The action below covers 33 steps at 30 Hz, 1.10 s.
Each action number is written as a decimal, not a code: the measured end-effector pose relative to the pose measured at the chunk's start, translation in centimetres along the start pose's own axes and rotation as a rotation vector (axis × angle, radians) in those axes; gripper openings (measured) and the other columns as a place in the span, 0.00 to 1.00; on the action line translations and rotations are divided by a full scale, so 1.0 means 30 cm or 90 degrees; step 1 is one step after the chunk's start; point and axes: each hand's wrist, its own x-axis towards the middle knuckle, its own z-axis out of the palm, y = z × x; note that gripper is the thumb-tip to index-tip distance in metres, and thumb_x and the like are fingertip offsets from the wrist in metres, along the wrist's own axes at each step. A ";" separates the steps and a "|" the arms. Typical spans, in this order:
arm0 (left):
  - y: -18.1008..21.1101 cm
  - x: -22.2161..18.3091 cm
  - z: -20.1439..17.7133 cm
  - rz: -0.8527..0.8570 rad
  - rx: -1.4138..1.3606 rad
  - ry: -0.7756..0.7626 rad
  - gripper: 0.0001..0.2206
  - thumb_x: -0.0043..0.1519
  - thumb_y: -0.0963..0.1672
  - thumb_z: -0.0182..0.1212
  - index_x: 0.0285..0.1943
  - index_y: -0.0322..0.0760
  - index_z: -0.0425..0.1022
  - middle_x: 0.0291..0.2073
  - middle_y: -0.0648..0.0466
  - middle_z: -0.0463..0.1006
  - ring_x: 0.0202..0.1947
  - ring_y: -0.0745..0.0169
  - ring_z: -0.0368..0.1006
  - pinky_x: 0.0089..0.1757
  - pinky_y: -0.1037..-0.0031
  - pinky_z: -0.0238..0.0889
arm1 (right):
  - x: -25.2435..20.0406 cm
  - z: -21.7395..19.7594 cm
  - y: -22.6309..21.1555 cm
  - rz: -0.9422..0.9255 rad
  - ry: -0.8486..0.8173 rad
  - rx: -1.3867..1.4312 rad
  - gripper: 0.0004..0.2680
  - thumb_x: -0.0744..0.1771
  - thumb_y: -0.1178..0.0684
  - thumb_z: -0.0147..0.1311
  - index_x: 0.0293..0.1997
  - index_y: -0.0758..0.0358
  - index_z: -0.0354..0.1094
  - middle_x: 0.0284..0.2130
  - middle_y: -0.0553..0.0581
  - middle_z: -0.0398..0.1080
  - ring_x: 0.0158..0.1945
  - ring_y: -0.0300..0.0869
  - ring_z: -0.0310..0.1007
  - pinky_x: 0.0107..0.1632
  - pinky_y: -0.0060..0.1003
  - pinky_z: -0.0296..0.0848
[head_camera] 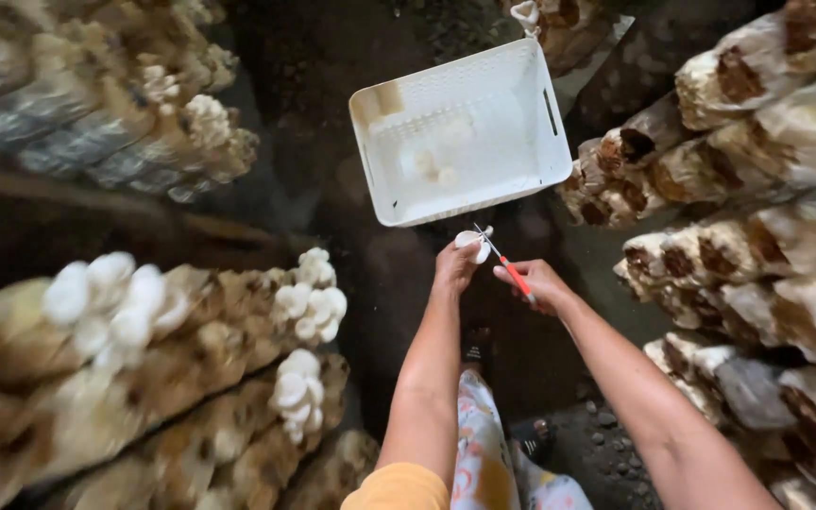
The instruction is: Harvesting mushrooms from growing bags using scissors and placing them into a plastic basket.
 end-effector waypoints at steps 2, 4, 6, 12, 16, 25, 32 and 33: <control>-0.012 0.084 0.003 0.005 0.011 0.015 0.26 0.51 0.33 0.75 0.60 0.30 0.75 0.47 0.39 0.79 0.47 0.38 0.79 0.45 0.44 0.77 | 0.104 0.004 0.034 0.017 0.032 -0.053 0.16 0.63 0.41 0.68 0.48 0.59 0.79 0.17 0.64 0.70 0.11 0.43 0.64 0.08 0.34 0.63; -0.011 0.128 -0.010 -0.002 0.027 0.032 0.26 0.51 0.33 0.76 0.60 0.31 0.75 0.47 0.39 0.79 0.47 0.38 0.79 0.45 0.44 0.77 | 0.140 0.003 0.044 0.027 0.052 -0.070 0.15 0.62 0.42 0.69 0.48 0.58 0.79 0.16 0.63 0.71 0.11 0.43 0.65 0.07 0.34 0.63; 0.036 0.121 0.008 0.000 0.043 0.048 0.26 0.51 0.34 0.76 0.60 0.32 0.75 0.48 0.39 0.80 0.47 0.38 0.79 0.46 0.44 0.76 | 0.150 -0.004 0.035 0.030 0.069 -0.085 0.15 0.62 0.44 0.69 0.49 0.56 0.79 0.15 0.63 0.71 0.10 0.43 0.67 0.06 0.34 0.64; 0.274 -0.042 0.188 0.061 0.063 -0.047 0.24 0.58 0.36 0.72 0.63 0.27 0.69 0.50 0.38 0.76 0.47 0.40 0.78 0.44 0.46 0.78 | -0.068 -0.032 0.061 0.038 0.087 0.105 0.25 0.63 0.49 0.69 0.64 0.68 0.67 0.19 0.69 0.71 0.12 0.46 0.68 0.09 0.34 0.67; 0.434 0.004 0.231 0.151 0.377 -0.041 0.37 0.59 0.54 0.73 0.71 0.32 0.62 0.49 0.36 0.75 0.45 0.45 0.78 0.44 0.50 0.78 | -0.293 -0.074 0.169 0.065 0.096 0.183 0.26 0.64 0.50 0.67 0.67 0.70 0.62 0.22 0.69 0.71 0.14 0.45 0.69 0.11 0.31 0.70; -0.065 -0.405 0.109 0.150 0.514 -0.095 0.04 0.53 0.44 0.67 0.27 0.43 0.79 0.16 0.49 0.76 0.13 0.61 0.72 0.19 0.71 0.67 | -0.584 -0.126 1.118 -0.021 0.192 0.304 0.28 0.58 0.58 0.74 0.64 0.67 0.67 0.24 0.66 0.75 0.13 0.44 0.70 0.11 0.32 0.69; -0.855 -0.816 0.051 -0.155 0.519 -0.200 0.33 0.57 0.42 0.74 0.70 0.30 0.62 0.39 0.44 0.80 0.26 0.59 0.79 0.28 0.65 0.80 | -0.888 -0.214 1.803 0.044 0.293 0.325 0.30 0.56 0.58 0.76 0.64 0.65 0.67 0.27 0.67 0.77 0.13 0.46 0.70 0.10 0.37 0.70; -0.952 -0.833 0.031 -0.157 0.522 -0.202 0.33 0.57 0.42 0.74 0.70 0.30 0.62 0.39 0.44 0.80 0.26 0.59 0.79 0.28 0.65 0.80 | -0.994 -0.228 1.755 0.045 0.296 0.327 0.30 0.56 0.58 0.76 0.64 0.65 0.67 0.27 0.67 0.77 0.13 0.46 0.70 0.10 0.37 0.70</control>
